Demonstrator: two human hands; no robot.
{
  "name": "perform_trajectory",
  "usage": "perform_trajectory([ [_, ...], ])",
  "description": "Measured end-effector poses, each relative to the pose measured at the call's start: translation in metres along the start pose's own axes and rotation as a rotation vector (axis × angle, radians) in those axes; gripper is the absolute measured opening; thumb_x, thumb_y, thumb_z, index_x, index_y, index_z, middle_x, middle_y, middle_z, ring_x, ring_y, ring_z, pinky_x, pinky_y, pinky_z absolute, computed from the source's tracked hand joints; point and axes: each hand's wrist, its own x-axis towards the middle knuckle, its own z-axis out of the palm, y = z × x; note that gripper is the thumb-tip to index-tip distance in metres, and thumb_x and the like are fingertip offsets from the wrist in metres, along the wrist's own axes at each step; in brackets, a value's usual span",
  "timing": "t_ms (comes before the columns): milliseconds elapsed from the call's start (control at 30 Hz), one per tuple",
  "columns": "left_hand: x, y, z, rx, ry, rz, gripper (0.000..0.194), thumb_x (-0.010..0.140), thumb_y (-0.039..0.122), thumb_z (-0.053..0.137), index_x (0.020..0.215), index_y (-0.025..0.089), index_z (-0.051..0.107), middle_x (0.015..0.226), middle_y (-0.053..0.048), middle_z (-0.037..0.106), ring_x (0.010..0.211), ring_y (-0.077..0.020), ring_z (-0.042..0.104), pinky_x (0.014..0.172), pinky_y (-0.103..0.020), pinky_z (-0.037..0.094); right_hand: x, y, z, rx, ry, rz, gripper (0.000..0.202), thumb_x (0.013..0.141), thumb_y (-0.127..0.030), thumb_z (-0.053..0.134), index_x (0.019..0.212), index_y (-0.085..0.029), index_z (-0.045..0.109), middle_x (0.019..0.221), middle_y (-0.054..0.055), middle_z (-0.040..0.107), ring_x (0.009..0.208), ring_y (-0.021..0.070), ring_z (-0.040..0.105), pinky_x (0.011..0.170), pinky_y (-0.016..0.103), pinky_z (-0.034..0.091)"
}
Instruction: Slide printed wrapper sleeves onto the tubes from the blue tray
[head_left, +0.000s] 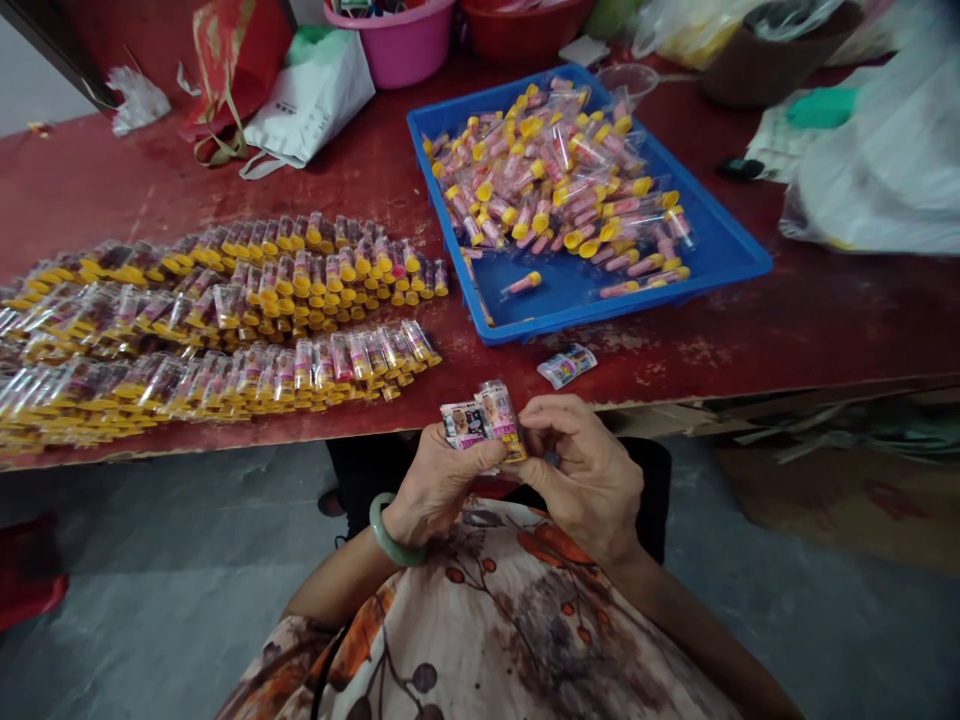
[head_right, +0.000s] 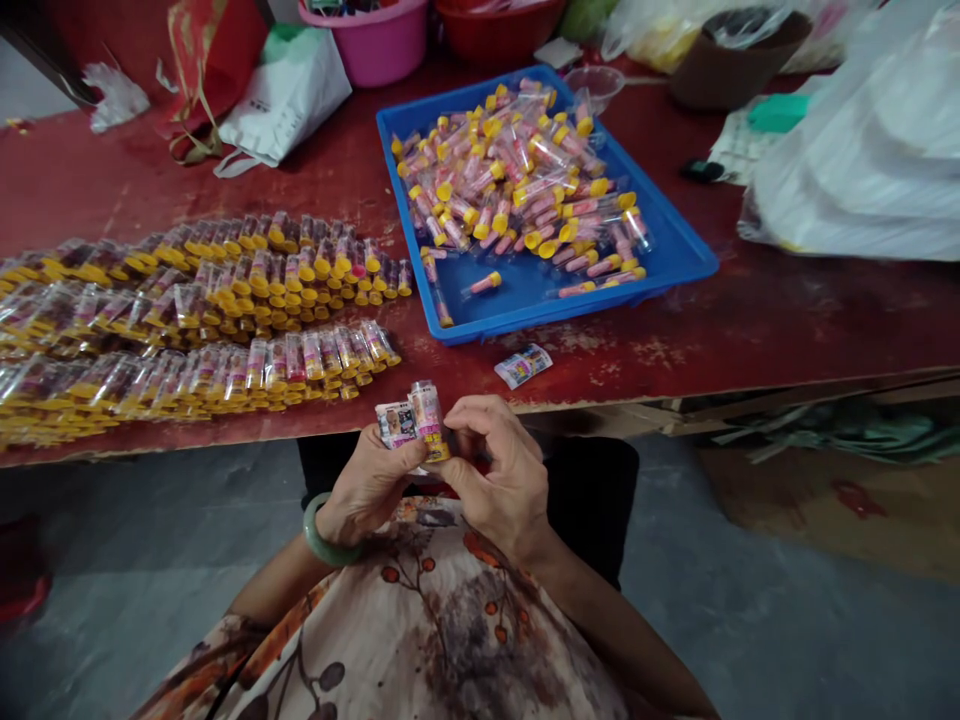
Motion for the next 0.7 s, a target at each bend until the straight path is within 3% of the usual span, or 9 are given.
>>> perform_trajectory([
  [267,0.002,0.003,0.001,-0.011,0.028,-0.035,0.038,0.048,0.033,0.092,0.073,0.012,0.072,0.069,-0.003,0.069,0.060,-0.0126,0.060,0.062,-0.025,0.049,-0.003,-0.004,-0.004,-0.074,0.009,-0.150,0.030,0.074,-0.007,0.068,0.100,-0.021,0.064,0.096,0.005,0.060,0.071,0.0146,0.056,0.061,0.031,0.048],
  [467,0.001,-0.003,-0.002,-0.028,-0.005,-0.010,0.033,0.053,0.032,0.090,0.075,0.013,0.073,0.072,-0.002,0.069,0.063,-0.0125,0.060,0.066,-0.026,0.048,-0.003,-0.007,0.001,-0.170,0.084,-0.349,0.037,0.076,0.001,0.061,0.105,-0.021,0.068,0.093,0.006,0.063,0.077,0.0173,0.063,0.062,0.030,0.053],
  [700,-0.001,-0.006,-0.004,-0.053,-0.032,0.018,0.037,0.056,0.032,0.089,0.082,0.012,0.072,0.074,-0.002,0.067,0.066,-0.0113,0.057,0.069,-0.026,0.046,-0.004,-0.011,0.010,-0.251,0.116,-0.381,0.031,0.076,0.004,0.063,0.094,-0.021,0.070,0.088,0.004,0.064,0.076,0.0170,0.063,0.059,0.028,0.052],
])
